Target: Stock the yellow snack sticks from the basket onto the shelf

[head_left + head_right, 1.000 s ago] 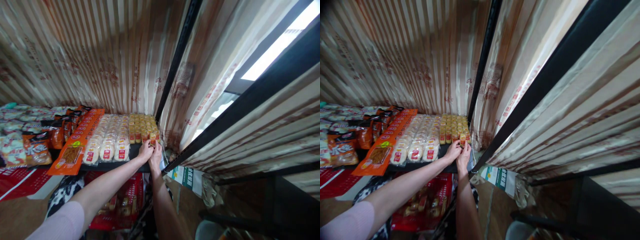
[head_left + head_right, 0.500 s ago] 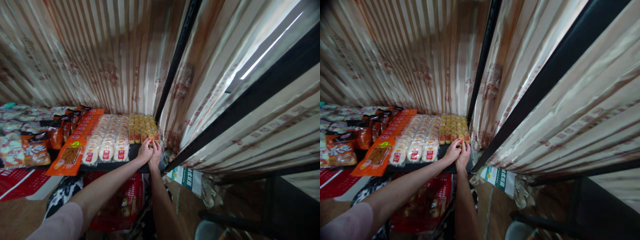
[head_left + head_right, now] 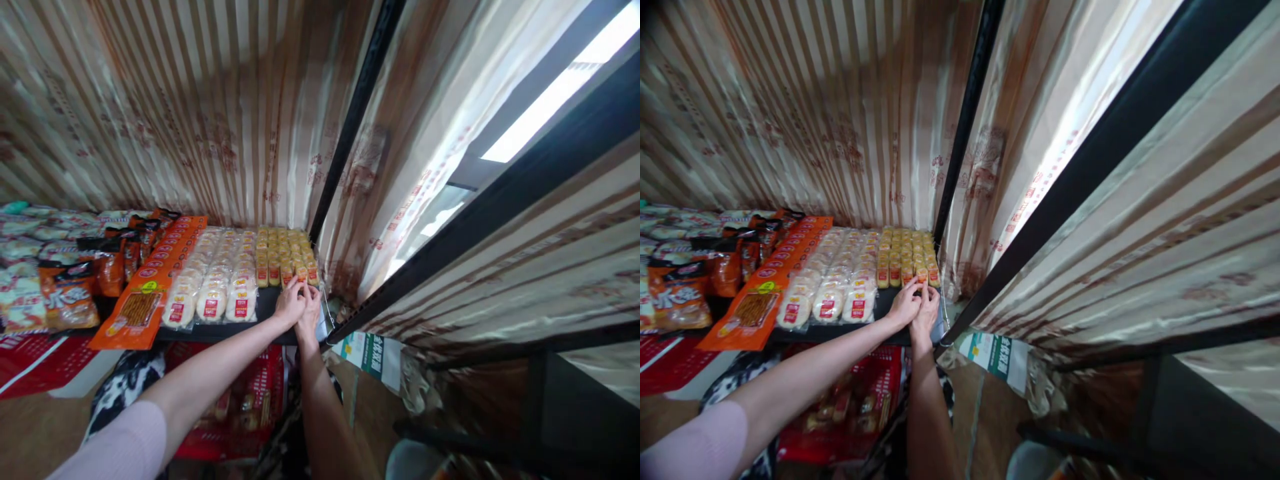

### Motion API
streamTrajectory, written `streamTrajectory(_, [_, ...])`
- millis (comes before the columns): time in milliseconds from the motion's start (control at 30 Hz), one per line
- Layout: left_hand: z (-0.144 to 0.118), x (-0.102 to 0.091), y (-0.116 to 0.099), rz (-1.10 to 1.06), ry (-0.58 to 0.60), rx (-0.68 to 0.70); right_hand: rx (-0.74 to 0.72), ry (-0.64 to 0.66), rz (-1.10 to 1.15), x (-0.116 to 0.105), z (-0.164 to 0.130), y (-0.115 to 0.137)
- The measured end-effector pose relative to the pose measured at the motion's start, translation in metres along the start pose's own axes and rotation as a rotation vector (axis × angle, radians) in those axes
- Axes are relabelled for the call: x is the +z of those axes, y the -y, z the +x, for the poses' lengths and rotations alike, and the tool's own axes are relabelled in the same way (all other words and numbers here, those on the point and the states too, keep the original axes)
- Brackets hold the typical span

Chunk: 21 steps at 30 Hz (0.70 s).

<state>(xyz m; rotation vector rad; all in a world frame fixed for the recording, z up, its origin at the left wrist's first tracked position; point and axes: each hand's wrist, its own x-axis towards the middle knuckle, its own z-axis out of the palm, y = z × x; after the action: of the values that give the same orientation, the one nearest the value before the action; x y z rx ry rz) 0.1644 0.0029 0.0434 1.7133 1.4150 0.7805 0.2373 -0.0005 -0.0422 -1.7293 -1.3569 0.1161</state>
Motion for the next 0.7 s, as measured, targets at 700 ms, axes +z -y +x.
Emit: streamTrajectory(700, [-0.013,-0.002,0.004,0.077,-0.025,0.109,0.048,-0.045,0.108,-0.004,0.002,0.001])
